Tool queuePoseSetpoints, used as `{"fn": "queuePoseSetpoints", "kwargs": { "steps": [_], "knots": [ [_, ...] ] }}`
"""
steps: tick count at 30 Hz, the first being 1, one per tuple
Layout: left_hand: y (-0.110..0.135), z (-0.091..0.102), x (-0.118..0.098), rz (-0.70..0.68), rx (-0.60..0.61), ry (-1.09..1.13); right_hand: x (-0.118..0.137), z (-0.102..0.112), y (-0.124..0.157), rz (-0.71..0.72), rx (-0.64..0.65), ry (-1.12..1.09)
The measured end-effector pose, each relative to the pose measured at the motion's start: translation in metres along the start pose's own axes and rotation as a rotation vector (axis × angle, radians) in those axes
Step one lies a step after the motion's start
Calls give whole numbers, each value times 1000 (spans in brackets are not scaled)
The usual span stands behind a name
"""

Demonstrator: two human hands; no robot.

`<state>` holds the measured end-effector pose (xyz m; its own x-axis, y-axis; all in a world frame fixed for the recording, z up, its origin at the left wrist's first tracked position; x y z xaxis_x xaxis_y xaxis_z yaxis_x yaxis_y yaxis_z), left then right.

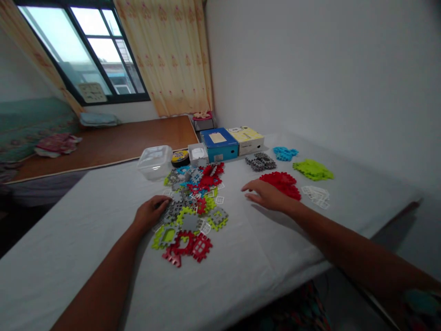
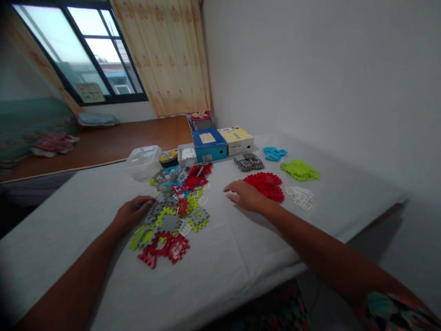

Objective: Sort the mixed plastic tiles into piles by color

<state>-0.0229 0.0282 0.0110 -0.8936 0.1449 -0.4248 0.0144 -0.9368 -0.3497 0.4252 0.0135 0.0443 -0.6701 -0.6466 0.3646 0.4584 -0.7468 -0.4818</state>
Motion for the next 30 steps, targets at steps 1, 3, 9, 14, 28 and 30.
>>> {"fn": "queuePoseSetpoints", "kwargs": {
  "steps": [1,3,9,14,28,30],
  "knots": [
    [1,0,0,-2,2,8,10,-17,-11,55,61,-13],
    [1,0,0,-7,7,21,22,-46,-31,109,137,16],
    [2,-2,3,-21,8,71,30,-80,-56,5,184,186],
    [2,-5,5,-12,-6,63,19,-59,-39,39,238,148],
    [3,-1,-2,11,22,-6,7,-53,-24,16,139,31],
    [3,1,-4,10,19,-2,8,-53,-23,-6,132,9]
  ]
}}
Point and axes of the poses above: each hand's wrist, its own y-axis away from the middle knuckle, its own z-axis out of the back of the hand, x = y × z, the point moved 1 cm from there along -y, towards the middle knuckle, and after that the axes turned 10 degrees about -x, right-handed, at the moved point
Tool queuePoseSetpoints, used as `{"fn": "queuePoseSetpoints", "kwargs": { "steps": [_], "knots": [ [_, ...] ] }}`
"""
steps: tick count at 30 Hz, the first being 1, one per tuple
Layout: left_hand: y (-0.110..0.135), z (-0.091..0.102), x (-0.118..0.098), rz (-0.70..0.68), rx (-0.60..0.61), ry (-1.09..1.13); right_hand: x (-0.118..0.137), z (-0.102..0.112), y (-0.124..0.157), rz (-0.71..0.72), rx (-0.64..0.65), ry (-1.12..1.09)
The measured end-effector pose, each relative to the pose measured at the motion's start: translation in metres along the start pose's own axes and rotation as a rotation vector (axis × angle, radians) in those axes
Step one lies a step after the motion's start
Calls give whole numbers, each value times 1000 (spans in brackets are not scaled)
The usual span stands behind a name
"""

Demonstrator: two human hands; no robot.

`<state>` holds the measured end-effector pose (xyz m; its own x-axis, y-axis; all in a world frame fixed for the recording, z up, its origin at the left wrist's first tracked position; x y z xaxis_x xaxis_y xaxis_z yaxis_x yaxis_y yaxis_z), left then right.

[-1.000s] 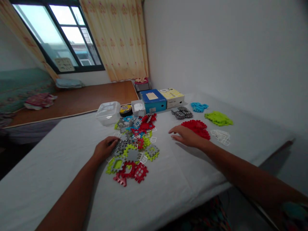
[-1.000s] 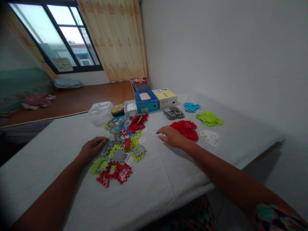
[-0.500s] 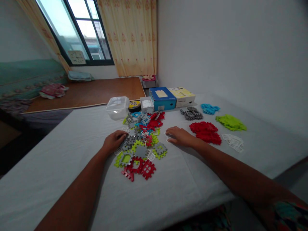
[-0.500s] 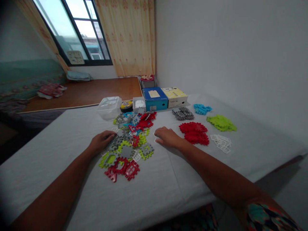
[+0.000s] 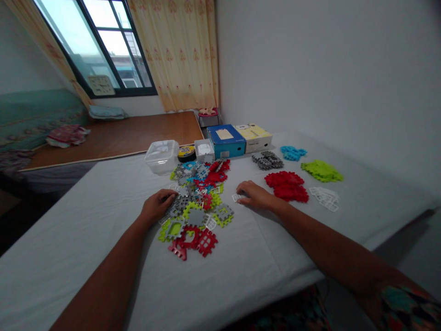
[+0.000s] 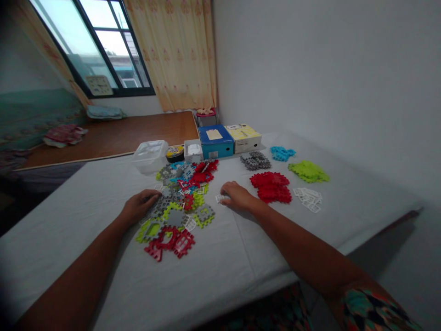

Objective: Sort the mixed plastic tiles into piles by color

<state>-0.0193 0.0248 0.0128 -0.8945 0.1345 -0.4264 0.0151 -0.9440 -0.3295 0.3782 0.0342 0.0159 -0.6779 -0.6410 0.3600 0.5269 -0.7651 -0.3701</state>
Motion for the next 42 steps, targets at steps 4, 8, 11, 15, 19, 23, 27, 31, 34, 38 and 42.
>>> {"fn": "queuePoseSetpoints", "kwargs": {
  "steps": [4,8,11,15,19,23,27,31,34,38,42],
  "knots": [
    [1,2,-4,6,0,-1,7,1,1,-14,9,-28],
    [1,3,-6,8,-5,1,20,1,3,1,-31,71],
    [1,4,-7,10,3,2,30,-1,3,47,1,206],
    [0,5,-5,3,2,4,32,9,-1,38,13,318],
    [-1,4,0,-7,-2,-16,10,46,6,-44,-163,210],
    [-4,3,3,0,1,-23,-41,98,48,-286,-411,120],
    [-6,3,5,-1,9,-18,-106,138,119,-556,-589,219],
    [-9,1,9,16,11,-23,-155,151,181,-763,-556,298],
    [-9,1,10,28,5,-33,-160,150,190,-763,-505,366],
    [-8,0,8,17,-2,-32,-115,146,148,-637,-589,432],
    [-5,0,6,-10,-3,-30,-36,111,79,-217,-329,83]
  ]
}}
Point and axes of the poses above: each hand's wrist, its own y-axis away from the middle knuckle, its own z-axis out of the back of the hand, x = y × z, the point moved 1 cm from there along -y, towards the middle knuckle, and after that the axes turned 10 degrees about -x, right-handed, at the moved point
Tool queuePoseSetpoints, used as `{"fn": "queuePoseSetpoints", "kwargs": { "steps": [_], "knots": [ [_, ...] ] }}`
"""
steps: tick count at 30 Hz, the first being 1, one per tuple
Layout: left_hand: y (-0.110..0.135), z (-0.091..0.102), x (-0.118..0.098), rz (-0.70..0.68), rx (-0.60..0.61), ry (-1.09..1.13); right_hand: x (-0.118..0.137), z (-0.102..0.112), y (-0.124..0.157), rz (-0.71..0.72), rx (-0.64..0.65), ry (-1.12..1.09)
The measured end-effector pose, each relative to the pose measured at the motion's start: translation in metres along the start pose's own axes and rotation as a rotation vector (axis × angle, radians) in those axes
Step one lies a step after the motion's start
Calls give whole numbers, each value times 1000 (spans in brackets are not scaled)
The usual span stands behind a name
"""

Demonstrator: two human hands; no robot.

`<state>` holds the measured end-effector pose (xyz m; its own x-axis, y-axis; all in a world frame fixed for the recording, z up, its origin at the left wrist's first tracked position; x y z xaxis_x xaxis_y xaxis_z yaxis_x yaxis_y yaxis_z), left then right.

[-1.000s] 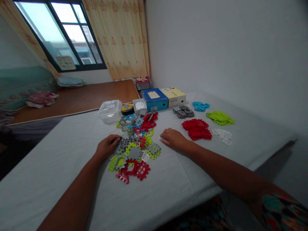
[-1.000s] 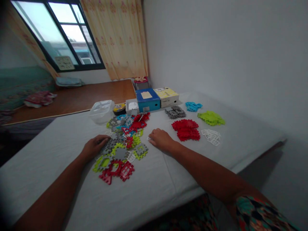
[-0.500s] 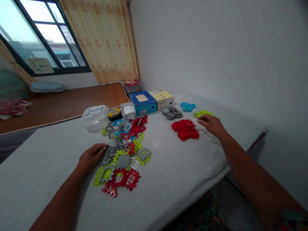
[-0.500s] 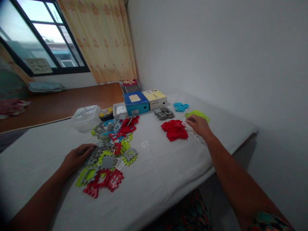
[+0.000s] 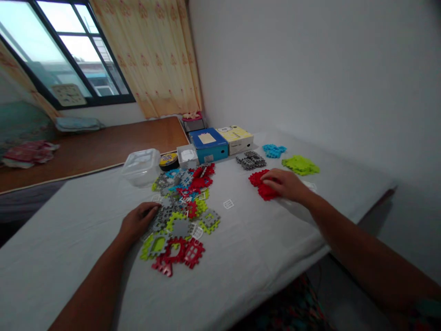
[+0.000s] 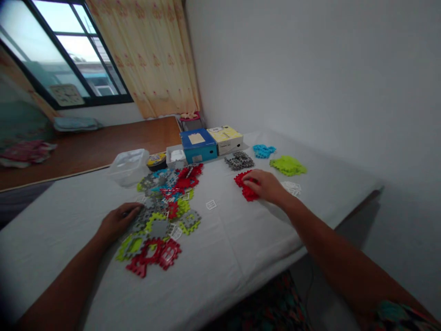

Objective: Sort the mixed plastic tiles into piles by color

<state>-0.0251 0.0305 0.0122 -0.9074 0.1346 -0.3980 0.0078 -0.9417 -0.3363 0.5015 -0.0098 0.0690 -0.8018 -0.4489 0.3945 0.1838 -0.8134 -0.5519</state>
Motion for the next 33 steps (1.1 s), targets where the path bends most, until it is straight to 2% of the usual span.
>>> {"fn": "queuePoseSetpoints", "kwargs": {
  "steps": [3,6,8,11,13,16,19,21,23,27,30,33],
  "knots": [
    [2,1,-2,-14,5,15,53,-49,-10,258,238,-179],
    [4,2,-5,-9,8,33,74,-90,-10,407,338,-150],
    [5,3,-8,3,4,37,76,-105,-9,409,335,-61],
    [6,3,-10,13,8,43,79,-108,-6,411,308,51],
    [5,3,-10,15,12,42,82,-103,-2,429,306,94],
    [5,2,-6,5,16,26,82,-93,5,382,316,129],
    [3,1,-3,-9,19,7,68,-75,12,310,251,102],
    [2,1,-2,-10,16,4,47,-55,16,239,133,45],
    [1,2,-1,-10,17,1,14,-29,21,116,-20,9],
    [-1,3,-1,-9,24,-34,-69,24,44,-238,-310,180],
    [-2,2,-1,-11,19,-44,-117,45,64,-379,-291,342],
    [-2,1,0,-6,6,-29,-127,48,66,-352,-268,424]
  ]
}}
Point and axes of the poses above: each hand's wrist, its own y-axis away from the middle knuckle, its own z-axis out of the back of the hand, x = y × z, the point moved 1 cm from there along -y, towards the middle knuckle, and after that the axes turned 10 degrees about -x, right-handed, at the moved point
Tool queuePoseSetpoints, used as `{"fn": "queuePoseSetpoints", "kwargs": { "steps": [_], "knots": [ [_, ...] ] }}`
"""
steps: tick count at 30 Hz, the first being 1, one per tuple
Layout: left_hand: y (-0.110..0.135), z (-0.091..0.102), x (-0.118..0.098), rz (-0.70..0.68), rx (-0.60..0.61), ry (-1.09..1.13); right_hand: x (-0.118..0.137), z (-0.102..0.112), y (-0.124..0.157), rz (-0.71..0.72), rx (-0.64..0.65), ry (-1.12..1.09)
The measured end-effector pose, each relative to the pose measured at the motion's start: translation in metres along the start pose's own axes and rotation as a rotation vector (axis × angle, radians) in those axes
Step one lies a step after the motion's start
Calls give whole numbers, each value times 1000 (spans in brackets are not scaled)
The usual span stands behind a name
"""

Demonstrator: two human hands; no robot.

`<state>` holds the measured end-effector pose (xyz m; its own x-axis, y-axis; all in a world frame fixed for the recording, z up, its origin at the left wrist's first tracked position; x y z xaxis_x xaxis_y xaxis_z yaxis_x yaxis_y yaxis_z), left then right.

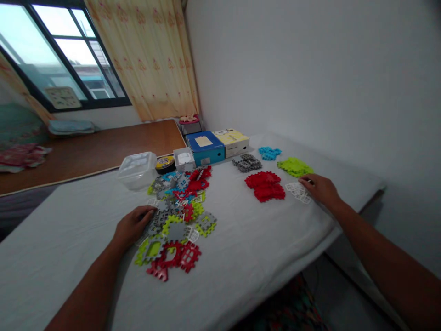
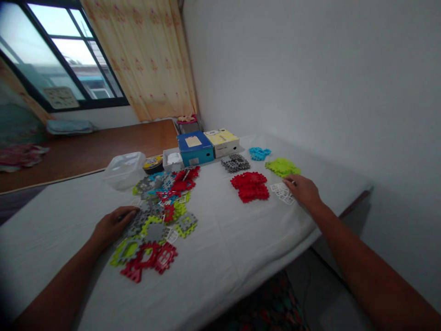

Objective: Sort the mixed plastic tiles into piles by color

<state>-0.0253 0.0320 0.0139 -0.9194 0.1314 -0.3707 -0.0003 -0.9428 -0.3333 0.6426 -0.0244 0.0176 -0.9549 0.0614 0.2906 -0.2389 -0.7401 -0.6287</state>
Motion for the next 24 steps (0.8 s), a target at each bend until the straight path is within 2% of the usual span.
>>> {"fn": "queuePoseSetpoints", "kwargs": {
  "steps": [2,4,7,10,13,16,19,21,24],
  "knots": [
    [1,-1,0,6,-8,12,22,0,-5,56,-50,-16],
    [2,-2,0,6,-18,28,62,-1,-10,145,-40,-115],
    [4,-4,1,13,-27,54,139,-10,-9,381,149,-355],
    [5,-4,0,14,-26,88,211,-35,-1,637,340,-542],
    [7,-3,-1,-1,-25,123,263,-72,0,742,417,-614],
    [8,-2,-3,-12,-30,132,299,-108,-8,714,436,-601],
    [8,-2,-3,-23,-30,128,323,-132,-15,683,451,-607],
    [8,-3,-1,-22,-32,137,331,-138,-14,672,444,-612],
    [7,-5,2,-14,-35,155,333,-133,-11,671,436,-556]
  ]
}}
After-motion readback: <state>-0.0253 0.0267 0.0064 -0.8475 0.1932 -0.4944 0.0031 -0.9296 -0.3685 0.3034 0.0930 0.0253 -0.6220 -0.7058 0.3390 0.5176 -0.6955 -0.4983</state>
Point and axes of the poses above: each hand's wrist, its own y-axis away from the middle knuckle, its own z-axis out of the back of the hand, x = y × z, the point moved 1 cm from there along -y, towards the middle knuckle, and after that the axes turned 10 degrees about -x, right-handed, at the moved point
